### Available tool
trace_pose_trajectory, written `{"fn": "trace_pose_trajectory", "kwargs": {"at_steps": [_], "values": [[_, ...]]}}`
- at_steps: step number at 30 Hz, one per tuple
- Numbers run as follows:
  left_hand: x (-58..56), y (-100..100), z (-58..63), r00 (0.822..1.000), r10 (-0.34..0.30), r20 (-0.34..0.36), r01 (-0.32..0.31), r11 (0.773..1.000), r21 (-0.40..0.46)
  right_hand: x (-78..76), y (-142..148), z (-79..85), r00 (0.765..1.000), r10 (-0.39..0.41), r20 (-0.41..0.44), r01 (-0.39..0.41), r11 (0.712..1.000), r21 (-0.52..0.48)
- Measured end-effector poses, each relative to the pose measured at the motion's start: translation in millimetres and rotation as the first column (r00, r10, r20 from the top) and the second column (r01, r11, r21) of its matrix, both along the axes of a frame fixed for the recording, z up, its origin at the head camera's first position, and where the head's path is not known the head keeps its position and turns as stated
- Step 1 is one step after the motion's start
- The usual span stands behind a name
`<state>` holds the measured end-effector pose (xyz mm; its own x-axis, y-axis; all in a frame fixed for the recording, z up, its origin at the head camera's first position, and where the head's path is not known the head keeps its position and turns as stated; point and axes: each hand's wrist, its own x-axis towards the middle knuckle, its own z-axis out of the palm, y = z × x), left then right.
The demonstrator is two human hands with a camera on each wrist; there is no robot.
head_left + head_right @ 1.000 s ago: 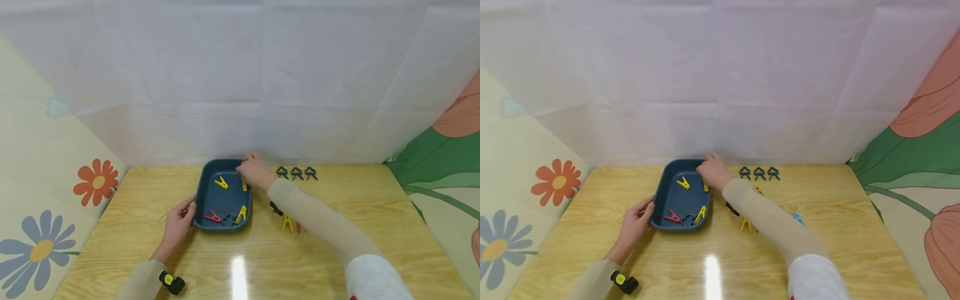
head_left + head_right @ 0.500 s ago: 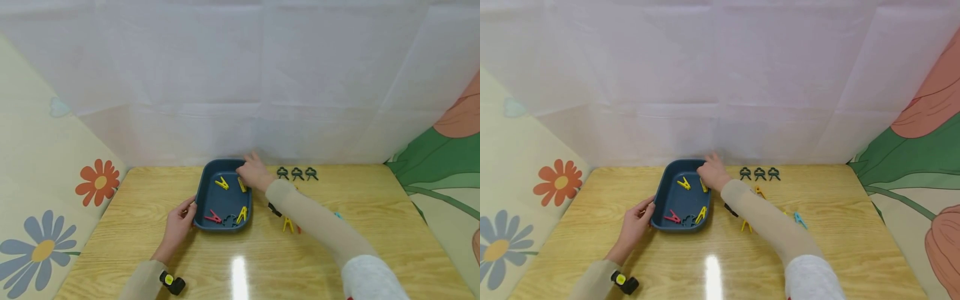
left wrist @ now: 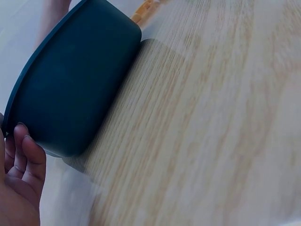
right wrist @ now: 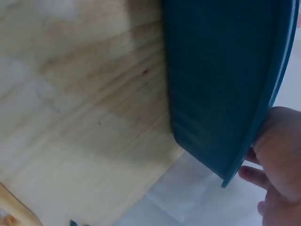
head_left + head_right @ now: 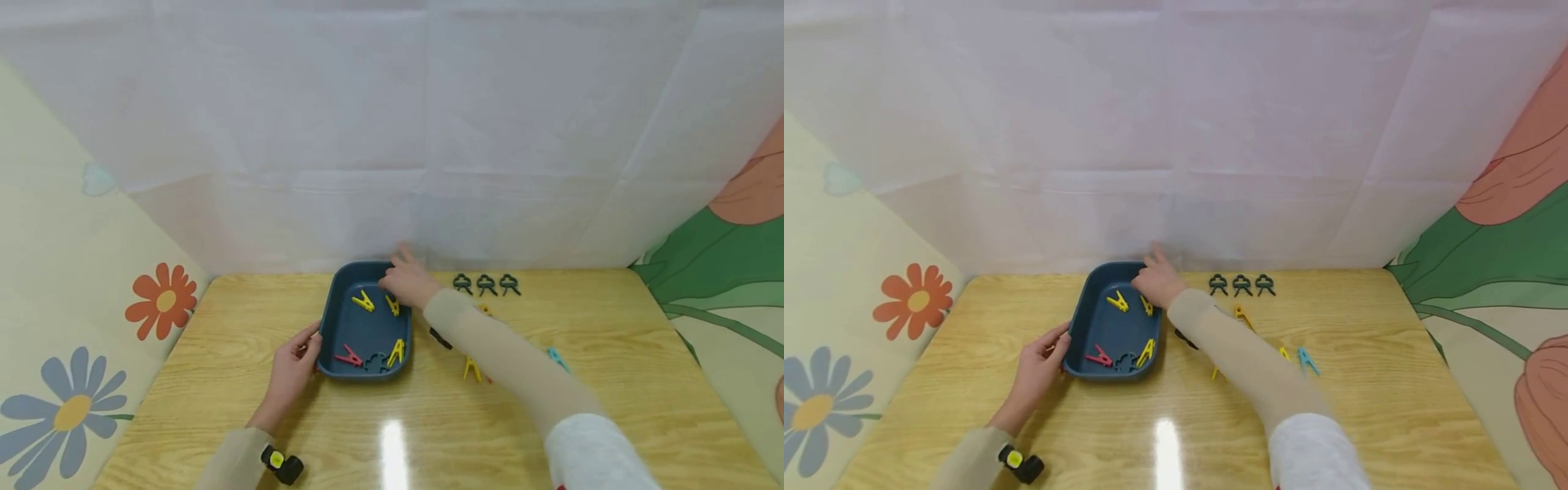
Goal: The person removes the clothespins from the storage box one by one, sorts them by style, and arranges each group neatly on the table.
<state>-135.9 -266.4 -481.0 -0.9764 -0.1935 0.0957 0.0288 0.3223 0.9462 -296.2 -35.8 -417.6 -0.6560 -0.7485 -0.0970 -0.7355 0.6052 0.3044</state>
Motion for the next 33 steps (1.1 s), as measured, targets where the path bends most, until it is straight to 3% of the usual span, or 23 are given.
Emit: {"fn": "trace_pose_trajectory", "kwargs": {"at_steps": [5, 10, 24, 33], "values": [[-0.4, 0, -1.4, 1.000, -0.005, -0.009, 0.005, 1.000, 0.005, -3.4, -9, -2.8, 0.993, 0.047, -0.104, -0.031, 0.989, 0.147], [-0.8, 0, -1.8, 1.000, -0.010, -0.003, 0.010, 1.000, 0.017, -3.7, -14, -2.7, 0.994, 0.044, -0.101, -0.019, 0.973, 0.232], [-0.8, 0, -2.3, 1.000, -0.009, -0.021, 0.010, 1.000, 0.020, -5.4, -18, -6.8, 0.996, 0.037, -0.086, -0.015, 0.969, 0.245], [-0.9, 0, -2.6, 1.000, -0.003, -0.007, 0.003, 1.000, 0.016, -4.7, -12, -6.2, 0.989, 0.120, -0.084, -0.107, 0.983, 0.151]]}}
